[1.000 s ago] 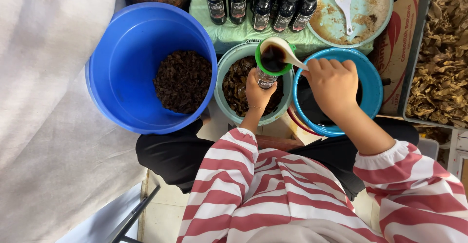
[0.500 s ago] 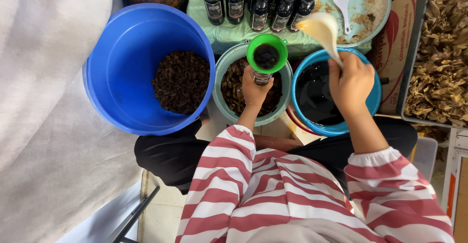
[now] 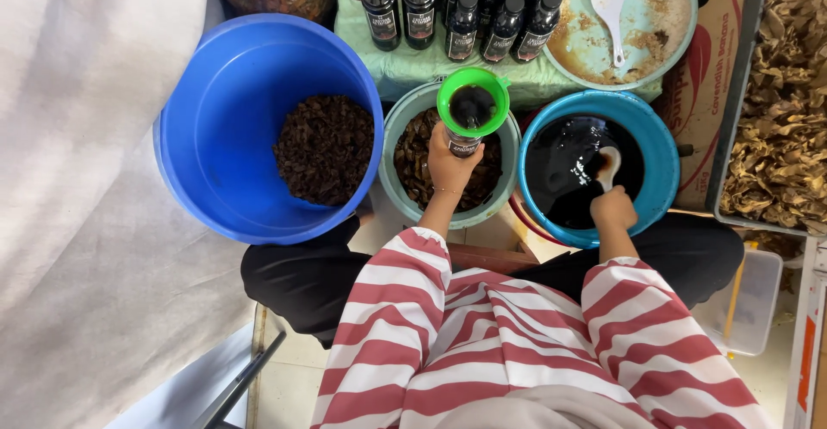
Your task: Filling a small bottle with liquid from a bucket using a ladle and a funnel
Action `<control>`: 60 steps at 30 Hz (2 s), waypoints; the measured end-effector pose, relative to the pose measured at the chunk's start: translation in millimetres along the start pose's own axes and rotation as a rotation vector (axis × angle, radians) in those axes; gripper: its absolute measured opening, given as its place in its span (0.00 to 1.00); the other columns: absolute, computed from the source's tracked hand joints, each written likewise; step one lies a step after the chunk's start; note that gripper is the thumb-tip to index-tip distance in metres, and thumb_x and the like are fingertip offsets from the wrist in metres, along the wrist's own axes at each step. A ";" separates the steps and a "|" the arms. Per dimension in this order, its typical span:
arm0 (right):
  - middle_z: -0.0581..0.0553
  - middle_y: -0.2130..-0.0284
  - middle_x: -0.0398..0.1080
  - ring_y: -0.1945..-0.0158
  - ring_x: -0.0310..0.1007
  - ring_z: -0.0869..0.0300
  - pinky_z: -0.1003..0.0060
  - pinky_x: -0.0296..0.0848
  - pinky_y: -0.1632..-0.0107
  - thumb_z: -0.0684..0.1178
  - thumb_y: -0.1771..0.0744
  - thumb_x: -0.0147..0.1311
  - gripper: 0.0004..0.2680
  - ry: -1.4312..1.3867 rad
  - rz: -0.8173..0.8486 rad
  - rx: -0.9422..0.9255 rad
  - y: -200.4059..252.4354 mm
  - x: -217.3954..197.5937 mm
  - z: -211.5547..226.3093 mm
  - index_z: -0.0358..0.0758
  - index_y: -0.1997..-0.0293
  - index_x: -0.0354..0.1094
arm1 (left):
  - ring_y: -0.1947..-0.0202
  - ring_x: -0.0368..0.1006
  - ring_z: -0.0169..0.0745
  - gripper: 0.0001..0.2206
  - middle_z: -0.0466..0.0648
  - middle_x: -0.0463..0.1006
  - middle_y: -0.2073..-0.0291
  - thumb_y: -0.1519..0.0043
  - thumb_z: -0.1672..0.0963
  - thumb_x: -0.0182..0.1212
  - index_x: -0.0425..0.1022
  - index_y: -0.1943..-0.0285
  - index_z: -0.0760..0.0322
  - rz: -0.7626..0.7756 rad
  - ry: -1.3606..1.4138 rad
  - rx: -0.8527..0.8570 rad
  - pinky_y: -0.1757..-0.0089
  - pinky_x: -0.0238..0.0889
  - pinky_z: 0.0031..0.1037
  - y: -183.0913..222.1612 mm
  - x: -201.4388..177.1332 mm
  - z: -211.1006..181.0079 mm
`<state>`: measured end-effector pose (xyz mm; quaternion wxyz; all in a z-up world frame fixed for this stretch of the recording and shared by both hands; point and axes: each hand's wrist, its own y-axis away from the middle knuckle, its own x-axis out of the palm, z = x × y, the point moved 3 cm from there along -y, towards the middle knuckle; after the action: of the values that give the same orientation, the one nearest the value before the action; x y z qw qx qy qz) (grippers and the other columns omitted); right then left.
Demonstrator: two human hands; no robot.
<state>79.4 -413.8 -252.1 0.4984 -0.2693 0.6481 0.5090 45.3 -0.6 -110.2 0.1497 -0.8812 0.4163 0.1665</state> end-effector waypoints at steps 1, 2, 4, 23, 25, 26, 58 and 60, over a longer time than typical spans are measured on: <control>0.28 0.59 0.76 0.54 0.79 0.36 0.35 0.73 0.56 0.46 0.32 0.45 0.14 0.002 0.000 -0.001 13.5 -13.2 11.0 0.28 0.43 0.66 | 0.46 0.75 0.58 0.42 0.55 0.75 0.49 0.60 0.51 0.80 0.64 0.34 0.58 -0.001 0.001 -0.002 0.47 0.72 0.45 -0.4 -0.7 -1.2; 0.27 0.58 0.76 0.52 0.78 0.35 0.36 0.74 0.54 0.48 0.30 0.44 0.14 -0.085 0.043 -0.020 27.3 -24.9 22.7 0.28 0.43 0.68 | 0.46 0.75 0.57 0.41 0.54 0.75 0.49 0.60 0.52 0.80 0.65 0.35 0.58 0.009 0.015 -0.009 0.46 0.71 0.44 -0.8 -1.1 -2.0; 0.25 0.58 0.76 0.50 0.77 0.34 0.37 0.74 0.52 0.50 0.28 0.44 0.15 -0.167 0.090 -0.038 30.7 -18.2 26.8 0.27 0.43 0.70 | 0.45 0.74 0.56 0.40 0.53 0.75 0.49 0.59 0.52 0.80 0.65 0.35 0.58 0.020 0.029 -0.021 0.45 0.71 0.43 0.7 -2.0 -1.6; 0.34 0.63 0.78 0.50 0.75 0.34 0.42 0.72 0.50 0.66 0.28 0.48 0.18 -0.408 -0.026 -0.175 37.2 -93.0 40.9 0.45 0.56 0.80 | 0.45 0.74 0.56 0.40 0.54 0.74 0.49 0.57 0.53 0.80 0.63 0.35 0.60 0.045 -0.004 0.030 0.46 0.72 0.44 5.9 -1.7 7.7; 0.33 0.62 0.78 0.50 0.74 0.33 0.40 0.73 0.51 0.66 0.27 0.47 0.19 -0.363 -0.043 -0.211 28.4 -109.3 40.0 0.43 0.56 0.80 | 0.45 0.74 0.56 0.40 0.54 0.74 0.49 0.58 0.53 0.80 0.64 0.36 0.60 0.044 0.000 0.035 0.47 0.72 0.44 6.4 -3.5 4.4; 0.35 0.65 0.78 0.52 0.75 0.33 0.41 0.73 0.53 0.67 0.27 0.47 0.18 -0.318 -0.086 -0.268 27.1 -122.4 41.4 0.46 0.58 0.80 | 0.45 0.73 0.56 0.39 0.53 0.74 0.49 0.56 0.53 0.79 0.63 0.35 0.59 0.072 0.006 0.014 0.46 0.72 0.45 6.8 -5.3 -0.2; 0.47 0.86 0.61 0.79 0.65 0.50 0.57 0.56 0.77 0.64 0.24 0.42 0.24 0.126 -0.126 -0.804 186.4 -406.0 221.7 0.42 0.78 0.64 | 0.51 0.76 0.48 0.30 0.46 0.76 0.51 0.54 0.52 0.75 0.68 0.43 0.57 0.121 0.104 0.000 0.58 0.72 0.37 7.7 -3.7 -41.4; 0.47 0.82 0.67 0.74 0.70 0.49 0.56 0.60 0.76 0.67 0.24 0.43 0.23 0.169 -0.142 -0.752 187.5 -399.9 221.8 0.47 0.73 0.71 | 0.52 0.76 0.50 0.29 0.47 0.76 0.52 0.54 0.52 0.75 0.68 0.44 0.58 0.115 0.107 0.008 0.60 0.71 0.39 7.7 -5.7 -45.0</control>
<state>144.6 -208.0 192.5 0.3437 -0.5183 0.4348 0.6513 43.5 -19.5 -68.2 0.1209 -0.8629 0.4743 0.1260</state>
